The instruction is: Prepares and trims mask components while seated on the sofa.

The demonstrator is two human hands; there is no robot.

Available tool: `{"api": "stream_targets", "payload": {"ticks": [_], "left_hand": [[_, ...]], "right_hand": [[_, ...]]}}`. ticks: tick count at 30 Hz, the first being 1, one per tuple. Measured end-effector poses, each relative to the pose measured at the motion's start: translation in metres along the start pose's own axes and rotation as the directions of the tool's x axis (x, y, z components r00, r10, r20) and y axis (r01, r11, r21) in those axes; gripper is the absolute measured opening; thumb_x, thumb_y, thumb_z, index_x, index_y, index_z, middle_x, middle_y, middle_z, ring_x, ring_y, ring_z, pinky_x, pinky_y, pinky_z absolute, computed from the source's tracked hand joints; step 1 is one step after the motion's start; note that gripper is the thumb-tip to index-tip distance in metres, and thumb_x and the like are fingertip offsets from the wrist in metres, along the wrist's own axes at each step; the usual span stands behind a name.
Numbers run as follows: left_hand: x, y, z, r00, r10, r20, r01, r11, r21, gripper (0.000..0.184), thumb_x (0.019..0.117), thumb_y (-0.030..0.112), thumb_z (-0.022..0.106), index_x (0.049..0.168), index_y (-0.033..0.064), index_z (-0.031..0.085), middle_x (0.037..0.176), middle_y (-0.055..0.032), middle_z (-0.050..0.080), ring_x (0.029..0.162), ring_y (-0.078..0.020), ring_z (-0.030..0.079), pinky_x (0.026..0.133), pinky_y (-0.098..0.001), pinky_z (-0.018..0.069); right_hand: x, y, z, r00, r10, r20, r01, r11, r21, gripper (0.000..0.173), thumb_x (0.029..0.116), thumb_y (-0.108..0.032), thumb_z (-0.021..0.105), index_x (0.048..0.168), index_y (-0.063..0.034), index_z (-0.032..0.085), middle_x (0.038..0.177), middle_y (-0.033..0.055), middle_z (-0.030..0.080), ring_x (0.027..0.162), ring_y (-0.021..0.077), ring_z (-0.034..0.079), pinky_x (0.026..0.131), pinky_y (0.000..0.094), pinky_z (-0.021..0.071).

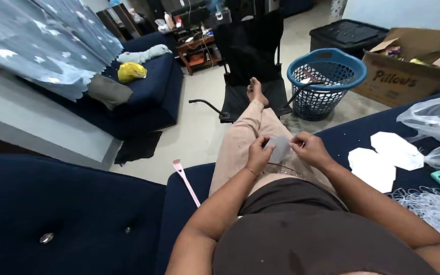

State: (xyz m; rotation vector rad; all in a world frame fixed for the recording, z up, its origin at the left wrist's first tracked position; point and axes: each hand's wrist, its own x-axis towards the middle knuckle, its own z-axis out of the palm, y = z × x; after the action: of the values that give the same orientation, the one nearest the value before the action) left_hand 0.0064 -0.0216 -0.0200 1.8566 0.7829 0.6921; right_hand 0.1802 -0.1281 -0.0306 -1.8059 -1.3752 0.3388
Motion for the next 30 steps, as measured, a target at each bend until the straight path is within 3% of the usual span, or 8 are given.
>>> {"api": "stream_targets", "payload": {"ticks": [12,30], "left_hand": [[-0.003,-0.003,0.003,0.992,0.104,0.066,-0.103,0.994,-0.023,0.026,0.0956,0.002,0.064,0.120,-0.0069,0.066,0.111,-0.0182,0.071,0.100,-0.0171,0.069,0.094,-0.0332,0.0551],[-0.005,-0.004,0.008,0.968,0.234,0.096,-0.242,0.967,0.084,0.028,0.0952,0.003,0.063,0.121,-0.0069,0.067,0.109,-0.0194,0.070,0.095,-0.0191,0.068,0.091,-0.0337,0.0560]], "right_hand": [[-0.012,-0.018,0.010,0.985,-0.150,-0.082,0.152,0.988,0.020,0.018,0.0959,-0.015,0.064,0.093,0.0003,0.073,0.089,0.0137,0.068,0.078,0.0238,0.065,0.073,0.0416,0.0552],[-0.011,-0.024,0.006,0.994,-0.081,-0.077,0.080,0.997,-0.011,0.018,0.0950,-0.015,0.064,0.089,-0.0008,0.073,0.084,0.0121,0.066,0.074,0.0236,0.063,0.069,0.0441,0.0524]]}}
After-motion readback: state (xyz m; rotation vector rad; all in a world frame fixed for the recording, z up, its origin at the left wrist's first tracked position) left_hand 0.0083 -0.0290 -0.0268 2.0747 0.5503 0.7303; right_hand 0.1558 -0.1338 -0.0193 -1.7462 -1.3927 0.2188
